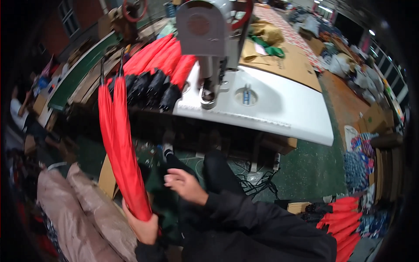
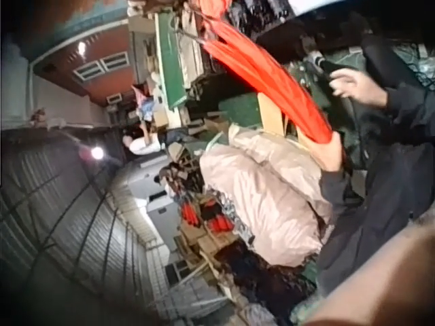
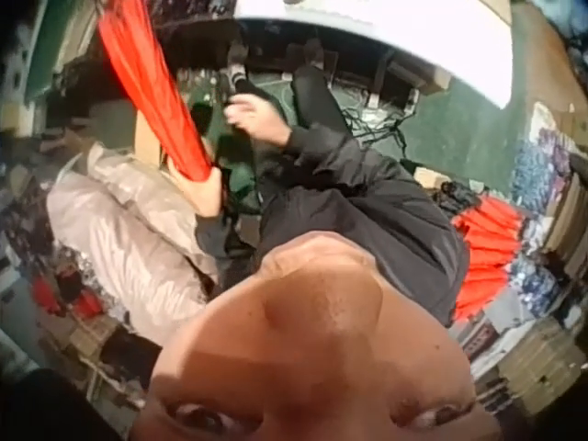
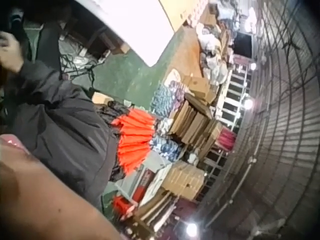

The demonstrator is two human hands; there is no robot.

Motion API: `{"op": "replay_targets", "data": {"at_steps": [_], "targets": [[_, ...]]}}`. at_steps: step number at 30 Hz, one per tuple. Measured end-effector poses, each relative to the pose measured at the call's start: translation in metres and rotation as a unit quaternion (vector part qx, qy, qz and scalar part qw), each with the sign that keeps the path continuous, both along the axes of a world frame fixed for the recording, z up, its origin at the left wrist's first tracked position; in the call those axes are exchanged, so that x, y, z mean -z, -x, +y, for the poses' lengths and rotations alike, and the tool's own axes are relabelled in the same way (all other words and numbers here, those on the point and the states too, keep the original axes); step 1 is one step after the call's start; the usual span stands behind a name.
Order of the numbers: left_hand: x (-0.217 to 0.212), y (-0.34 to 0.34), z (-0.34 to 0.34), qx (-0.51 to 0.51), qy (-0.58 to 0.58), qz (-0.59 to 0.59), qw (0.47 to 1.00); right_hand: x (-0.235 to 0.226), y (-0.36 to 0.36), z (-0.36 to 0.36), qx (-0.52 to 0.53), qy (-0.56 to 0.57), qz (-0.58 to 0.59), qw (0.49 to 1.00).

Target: Manually fitting red fabric canopies onto umbrella frames using a specialized assembly machine.

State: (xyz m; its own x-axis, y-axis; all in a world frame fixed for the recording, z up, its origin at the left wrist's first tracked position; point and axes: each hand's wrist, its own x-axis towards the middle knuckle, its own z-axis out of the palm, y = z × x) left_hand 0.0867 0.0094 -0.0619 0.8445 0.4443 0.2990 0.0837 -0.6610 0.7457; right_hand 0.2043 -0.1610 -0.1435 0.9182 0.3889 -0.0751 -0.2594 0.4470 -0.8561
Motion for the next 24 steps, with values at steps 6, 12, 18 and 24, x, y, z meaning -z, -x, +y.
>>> {"op": "replay_targets", "data": {"at_steps": [6, 12, 18, 24], "targets": [[-0.054, -0.07, 0.024, -0.043, -0.043, -0.021, 0.998, 0.116, 0.056, -0.049, -0.019, 0.165, 0.081, 0.983], [-0.104, -0.152, 0.03, -0.021, -0.078, -0.047, 0.996, 0.149, 0.055, -0.056, -0.08, 0.192, 0.096, 0.973], [-0.154, -0.263, 0.031, -0.009, -0.148, -0.019, 0.989, 0.158, 0.054, -0.06, -0.088, 0.129, 0.146, 0.977], [-0.175, -0.362, 0.014, 0.096, -0.313, -0.134, 0.935, 0.149, 0.045, -0.069, -0.081, 0.128, 0.177, 0.972]]}}
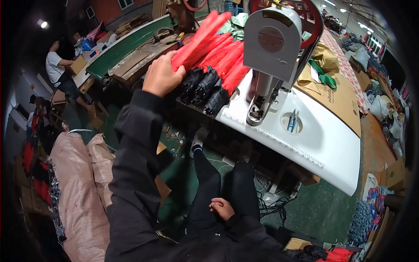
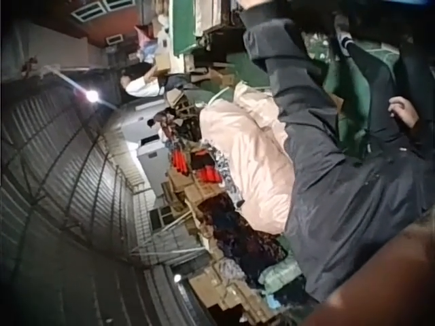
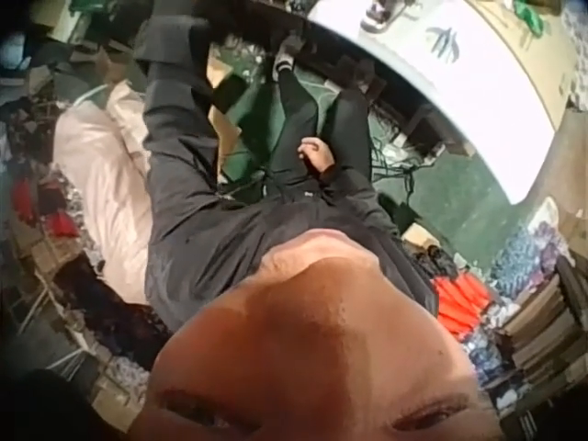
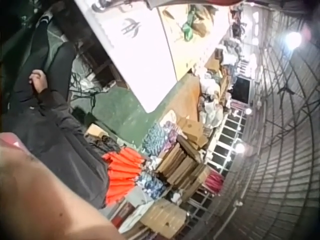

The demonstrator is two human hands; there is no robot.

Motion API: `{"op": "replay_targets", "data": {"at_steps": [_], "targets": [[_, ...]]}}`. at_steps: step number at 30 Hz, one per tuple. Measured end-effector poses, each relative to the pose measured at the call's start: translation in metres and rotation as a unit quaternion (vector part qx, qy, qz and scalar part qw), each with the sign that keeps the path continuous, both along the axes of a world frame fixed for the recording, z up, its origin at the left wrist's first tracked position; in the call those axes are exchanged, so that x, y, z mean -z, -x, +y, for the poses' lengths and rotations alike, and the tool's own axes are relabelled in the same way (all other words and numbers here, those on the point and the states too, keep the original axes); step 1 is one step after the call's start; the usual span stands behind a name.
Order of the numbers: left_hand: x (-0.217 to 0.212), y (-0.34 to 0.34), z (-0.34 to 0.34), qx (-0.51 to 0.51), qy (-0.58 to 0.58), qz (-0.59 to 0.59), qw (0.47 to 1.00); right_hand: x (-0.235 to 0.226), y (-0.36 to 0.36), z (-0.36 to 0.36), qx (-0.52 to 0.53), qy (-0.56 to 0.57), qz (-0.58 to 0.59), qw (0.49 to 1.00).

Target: Manually fitting red fabric canopies onto umbrella frames using a specialized assembly machine.

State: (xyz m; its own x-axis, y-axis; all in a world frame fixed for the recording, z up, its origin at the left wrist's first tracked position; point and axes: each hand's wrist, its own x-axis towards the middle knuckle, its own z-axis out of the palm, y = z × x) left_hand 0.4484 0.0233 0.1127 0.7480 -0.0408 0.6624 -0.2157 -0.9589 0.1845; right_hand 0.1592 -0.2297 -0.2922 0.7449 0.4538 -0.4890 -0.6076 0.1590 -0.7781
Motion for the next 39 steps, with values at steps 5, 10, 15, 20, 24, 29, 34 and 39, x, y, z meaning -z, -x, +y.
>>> {"op": "replay_targets", "data": {"at_steps": [5, 10, 15, 20, 24, 29, 34, 39], "targets": [[0.047, 0.052, -0.027, 0.129, 0.164, 0.06, 0.976, 0.008, -0.002, -0.001, 0.023, -0.016, -0.003, 1.0], [0.095, 0.087, -0.033, 0.115, 0.304, -0.06, 0.944, 0.004, -0.001, 0.0, 0.003, -0.016, 0.006, 1.0], [0.127, 0.084, -0.034, 0.017, 0.293, -0.205, 0.934, 0.009, -0.003, 0.001, 0.004, -0.014, 0.015, 1.0], [0.152, 0.035, -0.003, -0.036, 0.427, -0.24, 0.871, 0.003, -0.001, 0.008, 0.014, -0.012, 0.018, 1.0], [0.138, -0.016, 0.001, -0.05, 0.476, -0.161, 0.863, 0.0, 0.0, 0.01, 0.007, -0.014, 0.014, 1.0], [0.146, -0.025, -0.019, -0.055, 0.483, -0.115, 0.866, 0.006, -0.003, 0.005, 0.024, -0.005, 0.025, 0.999], [0.144, -0.026, -0.026, -0.038, 0.503, -0.14, 0.852, 0.001, -0.004, 0.005, -0.004, 0.002, 0.028, 1.0], [0.147, -0.05, -0.038, -0.076, 0.491, -0.109, 0.861, 0.0, -0.003, 0.006, 0.002, -0.006, 0.034, 0.999]]}}
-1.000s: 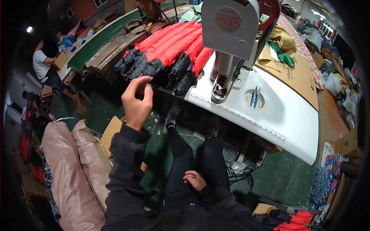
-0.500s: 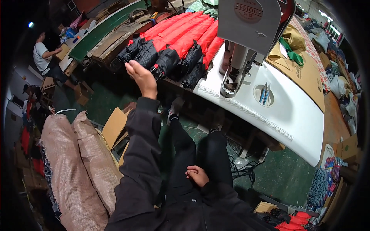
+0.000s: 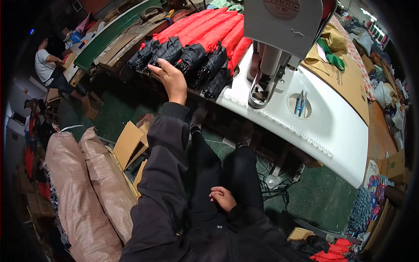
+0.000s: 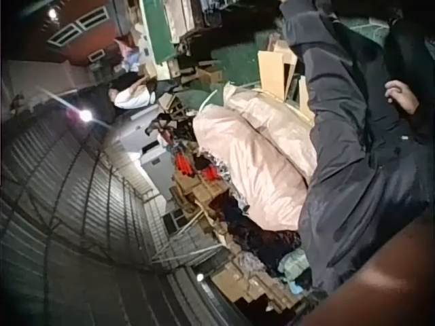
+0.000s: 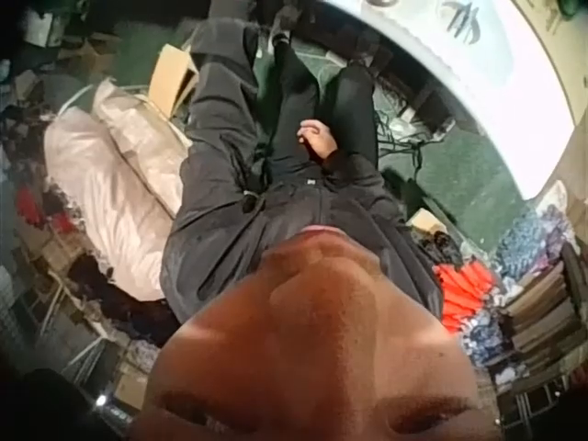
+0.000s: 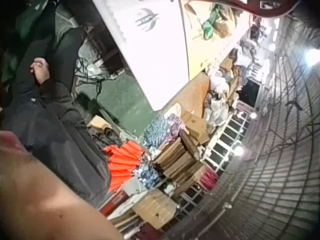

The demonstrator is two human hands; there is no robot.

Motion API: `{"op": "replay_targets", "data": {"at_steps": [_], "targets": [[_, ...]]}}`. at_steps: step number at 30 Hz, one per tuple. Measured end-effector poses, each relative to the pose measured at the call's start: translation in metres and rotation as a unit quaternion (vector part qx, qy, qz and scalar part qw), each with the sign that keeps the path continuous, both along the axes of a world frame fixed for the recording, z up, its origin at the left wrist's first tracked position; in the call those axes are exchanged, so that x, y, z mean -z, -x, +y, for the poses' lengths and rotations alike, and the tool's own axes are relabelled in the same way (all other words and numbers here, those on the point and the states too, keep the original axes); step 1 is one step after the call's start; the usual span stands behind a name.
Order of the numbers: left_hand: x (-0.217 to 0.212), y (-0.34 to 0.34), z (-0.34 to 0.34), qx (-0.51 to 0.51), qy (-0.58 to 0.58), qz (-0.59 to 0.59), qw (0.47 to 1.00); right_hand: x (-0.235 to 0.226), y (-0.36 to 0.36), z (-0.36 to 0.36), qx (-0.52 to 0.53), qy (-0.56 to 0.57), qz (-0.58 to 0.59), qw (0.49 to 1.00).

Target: Manually fitting red fabric canopies onto umbrella frames using a specialized assembly machine.

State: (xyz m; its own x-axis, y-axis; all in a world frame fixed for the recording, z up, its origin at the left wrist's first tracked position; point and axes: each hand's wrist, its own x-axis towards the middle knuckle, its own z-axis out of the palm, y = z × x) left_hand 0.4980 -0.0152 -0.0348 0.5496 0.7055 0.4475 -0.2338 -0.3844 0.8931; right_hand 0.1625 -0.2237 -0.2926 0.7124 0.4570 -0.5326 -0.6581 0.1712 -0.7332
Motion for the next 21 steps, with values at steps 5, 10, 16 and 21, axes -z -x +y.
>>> {"op": "replay_targets", "data": {"at_steps": [5, 10, 16, 21], "targets": [[0.009, -0.002, 0.006, 0.028, 0.009, -0.021, 0.999, 0.001, -0.005, -0.002, 0.002, -0.004, -0.008, 1.0], [0.01, 0.003, -0.005, 0.075, -0.028, 0.021, 0.997, 0.0, -0.005, -0.003, -0.008, -0.006, -0.006, 1.0], [0.09, 0.08, -0.014, 0.046, -0.044, -0.012, 0.998, 0.002, 0.003, 0.001, 0.002, -0.02, -0.008, 1.0], [0.211, 0.185, -0.041, 0.191, 0.082, 0.088, 0.974, -0.008, 0.009, -0.002, 0.014, 0.005, 0.005, 1.0]]}}
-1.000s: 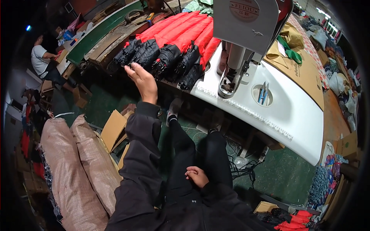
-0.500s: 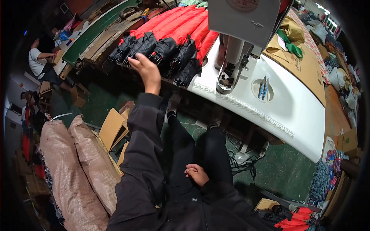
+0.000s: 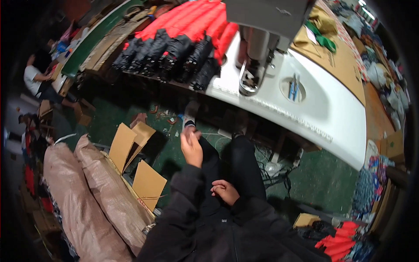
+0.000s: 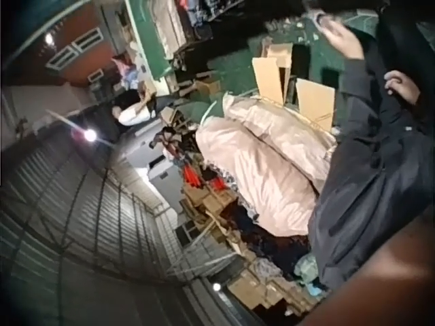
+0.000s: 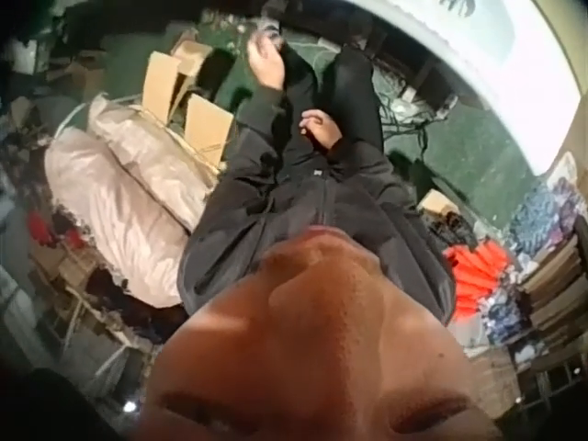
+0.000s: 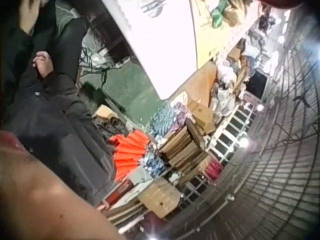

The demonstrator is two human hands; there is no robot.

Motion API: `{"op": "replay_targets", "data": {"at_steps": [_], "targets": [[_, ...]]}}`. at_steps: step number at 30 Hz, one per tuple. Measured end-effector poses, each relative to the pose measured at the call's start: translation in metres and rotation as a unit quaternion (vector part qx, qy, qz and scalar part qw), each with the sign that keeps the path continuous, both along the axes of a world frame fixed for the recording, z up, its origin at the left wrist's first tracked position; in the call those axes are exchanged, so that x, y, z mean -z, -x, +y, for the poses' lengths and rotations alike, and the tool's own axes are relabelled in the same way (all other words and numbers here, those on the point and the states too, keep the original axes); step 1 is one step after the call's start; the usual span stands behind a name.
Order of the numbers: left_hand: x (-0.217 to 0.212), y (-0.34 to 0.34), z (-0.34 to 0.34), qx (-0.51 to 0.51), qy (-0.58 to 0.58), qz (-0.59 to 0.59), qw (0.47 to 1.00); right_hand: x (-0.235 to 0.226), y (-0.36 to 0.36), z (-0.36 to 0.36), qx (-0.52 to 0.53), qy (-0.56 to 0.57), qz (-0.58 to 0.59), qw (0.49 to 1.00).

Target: Manually fitting red fabric canopies onto umbrella frames using a specialized assembly machine.

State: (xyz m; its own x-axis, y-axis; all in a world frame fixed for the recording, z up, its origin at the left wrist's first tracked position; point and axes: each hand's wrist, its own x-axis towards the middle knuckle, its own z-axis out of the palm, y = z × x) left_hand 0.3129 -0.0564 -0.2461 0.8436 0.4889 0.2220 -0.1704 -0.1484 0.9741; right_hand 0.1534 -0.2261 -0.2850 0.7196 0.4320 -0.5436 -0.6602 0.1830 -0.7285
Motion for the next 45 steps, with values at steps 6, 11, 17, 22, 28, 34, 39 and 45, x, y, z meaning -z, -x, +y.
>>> {"op": "replay_targets", "data": {"at_steps": [6, 11, 17, 22, 28, 34, 39, 45], "targets": [[0.068, 0.096, -0.056, 0.184, 0.165, 0.149, 0.957, -0.05, -0.015, -0.032, 0.035, 0.223, -0.246, 0.943], [0.089, 0.087, -0.05, 0.291, 0.179, 0.304, 0.89, -0.142, -0.005, -0.116, -0.074, 0.362, -0.248, 0.896], [0.128, 0.079, -0.051, 0.316, 0.213, 0.336, 0.862, -0.26, 0.057, -0.229, -0.068, 0.333, -0.087, 0.936], [0.135, 0.074, -0.046, 0.304, 0.231, 0.352, 0.855, -0.285, 0.139, -0.326, 0.137, 0.563, 0.137, 0.803], [0.133, 0.073, -0.041, 0.319, 0.238, 0.338, 0.853, -0.173, 0.26, -0.476, 0.425, 0.578, 0.324, 0.617], [0.127, 0.083, -0.049, 0.324, 0.277, 0.336, 0.84, -0.125, 0.31, -0.531, 0.469, 0.503, 0.409, 0.6], [0.121, 0.079, -0.048, 0.319, 0.279, 0.332, 0.843, -0.116, 0.261, -0.541, 0.358, 0.623, 0.4, 0.569], [0.097, 0.073, -0.045, 0.321, 0.289, 0.287, 0.855, -0.15, 0.203, -0.531, 0.355, 0.652, 0.354, 0.569]]}}
